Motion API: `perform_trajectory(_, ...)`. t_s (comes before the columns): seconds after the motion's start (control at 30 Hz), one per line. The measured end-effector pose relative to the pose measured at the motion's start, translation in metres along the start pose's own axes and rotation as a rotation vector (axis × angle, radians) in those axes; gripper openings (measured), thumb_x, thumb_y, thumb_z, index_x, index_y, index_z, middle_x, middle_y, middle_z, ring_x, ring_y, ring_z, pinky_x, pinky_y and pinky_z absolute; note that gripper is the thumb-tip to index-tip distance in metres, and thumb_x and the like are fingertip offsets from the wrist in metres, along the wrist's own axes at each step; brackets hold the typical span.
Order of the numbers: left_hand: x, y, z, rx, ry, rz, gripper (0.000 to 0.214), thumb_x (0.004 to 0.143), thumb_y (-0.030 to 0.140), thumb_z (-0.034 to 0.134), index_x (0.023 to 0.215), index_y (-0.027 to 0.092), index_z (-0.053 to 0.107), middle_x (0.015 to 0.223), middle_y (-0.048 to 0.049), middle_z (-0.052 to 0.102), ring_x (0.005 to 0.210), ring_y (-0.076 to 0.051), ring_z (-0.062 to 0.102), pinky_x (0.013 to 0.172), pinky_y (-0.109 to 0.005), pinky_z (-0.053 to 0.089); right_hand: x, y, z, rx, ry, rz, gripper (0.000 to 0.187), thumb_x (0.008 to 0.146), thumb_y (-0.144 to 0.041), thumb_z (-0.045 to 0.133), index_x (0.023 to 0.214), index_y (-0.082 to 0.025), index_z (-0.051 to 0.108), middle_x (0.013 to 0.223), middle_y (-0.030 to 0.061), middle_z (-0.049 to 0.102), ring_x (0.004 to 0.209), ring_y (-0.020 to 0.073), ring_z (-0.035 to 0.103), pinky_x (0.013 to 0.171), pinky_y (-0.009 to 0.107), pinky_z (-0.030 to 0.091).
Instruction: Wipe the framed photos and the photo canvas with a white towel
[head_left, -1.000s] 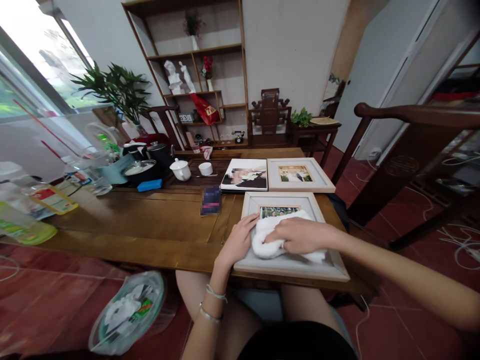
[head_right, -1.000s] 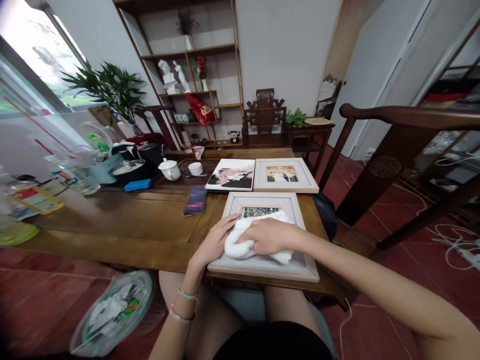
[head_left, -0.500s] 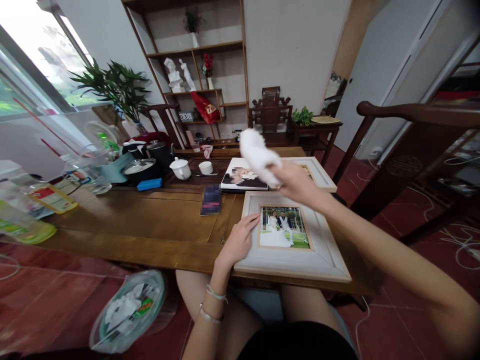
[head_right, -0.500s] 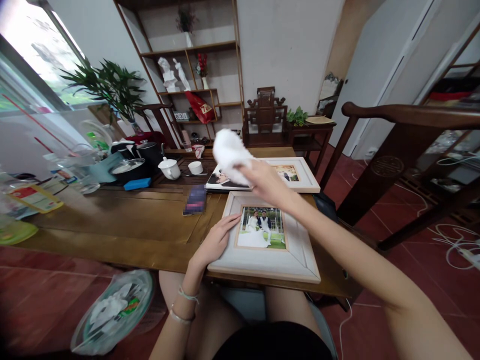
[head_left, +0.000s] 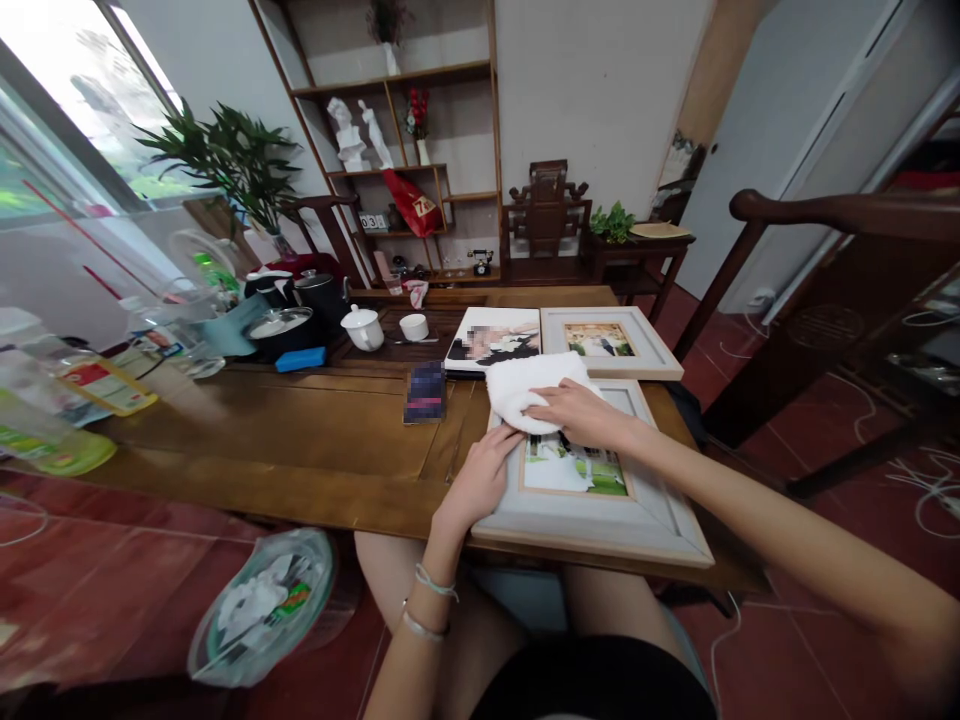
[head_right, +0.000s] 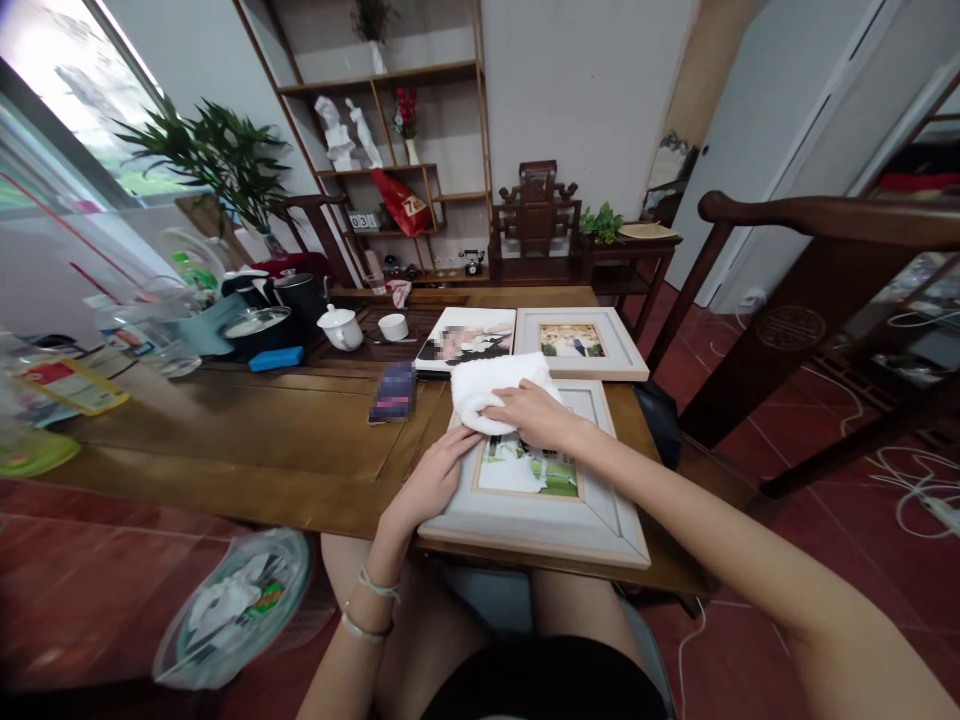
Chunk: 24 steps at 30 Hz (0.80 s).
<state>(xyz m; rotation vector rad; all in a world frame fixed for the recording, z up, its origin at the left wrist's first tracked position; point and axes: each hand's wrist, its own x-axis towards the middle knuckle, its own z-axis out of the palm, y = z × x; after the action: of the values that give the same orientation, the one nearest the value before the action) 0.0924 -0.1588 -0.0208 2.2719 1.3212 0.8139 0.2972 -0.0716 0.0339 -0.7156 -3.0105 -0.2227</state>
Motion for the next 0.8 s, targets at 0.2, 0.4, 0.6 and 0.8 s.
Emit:
perform_trajectory(0.2, -0.001, 0.000, 0.000, -0.028, -0.002, 0.009, 0.061, 0.082, -0.002, 0.030, 0.135, 0.021, 0.049, 0.144, -0.0066, 0.045, 0.135, -0.020, 0.038, 0.115, -0.044, 0.030, -0.049, 0.012, -0.018, -0.073, -0.101, 0.181, 0.062, 0.067, 0.006, 0.041, 0.119, -0.023, 0.061, 0.115, 0.0150, 0.065, 0.105, 0.0249, 0.060, 0.078, 0.036, 0.035)
perform_trajectory(0.4, -0.001, 0.000, 0.001, -0.035, 0.014, 0.007, 0.061, 0.082, -0.002, 0.030, 0.135, 0.022, 0.050, 0.144, -0.0057, 0.046, 0.135, -0.020, 0.038, 0.115, -0.044, 0.030, -0.080, -0.023, -0.025, -0.134, -0.129, 0.362, 0.064, 0.064, 0.001, 0.044, 0.124, -0.015, 0.058, 0.094, 0.0161, 0.067, 0.092, 0.0296, 0.058, 0.074, 0.037, 0.038)
perform_trajectory(0.6, 0.000, 0.000, 0.001, -0.032, 0.019, 0.003, 0.061, 0.081, -0.002, 0.031, 0.134, 0.021, 0.051, 0.143, -0.0061, 0.047, 0.134, -0.020, 0.040, 0.115, -0.044, 0.031, -0.093, -0.111, -0.036, 0.110, -0.142, 0.231, 0.073, 0.059, -0.008, 0.052, 0.131, -0.022, 0.052, 0.116, 0.0147, 0.062, 0.106, 0.0335, 0.051, 0.075, 0.039, 0.044)
perform_trajectory(0.8, -0.001, -0.002, 0.001, -0.049, 0.017, 0.013, 0.059, 0.083, -0.002, 0.030, 0.133, 0.020, 0.052, 0.142, -0.0063, 0.048, 0.134, -0.019, 0.040, 0.115, -0.044, 0.031, -0.090, -0.080, -0.023, 0.002, -0.085, 0.342, 0.063, 0.064, -0.002, 0.046, 0.123, -0.023, 0.058, 0.121, 0.0135, 0.061, 0.103, 0.0310, 0.053, 0.079, 0.041, 0.042)
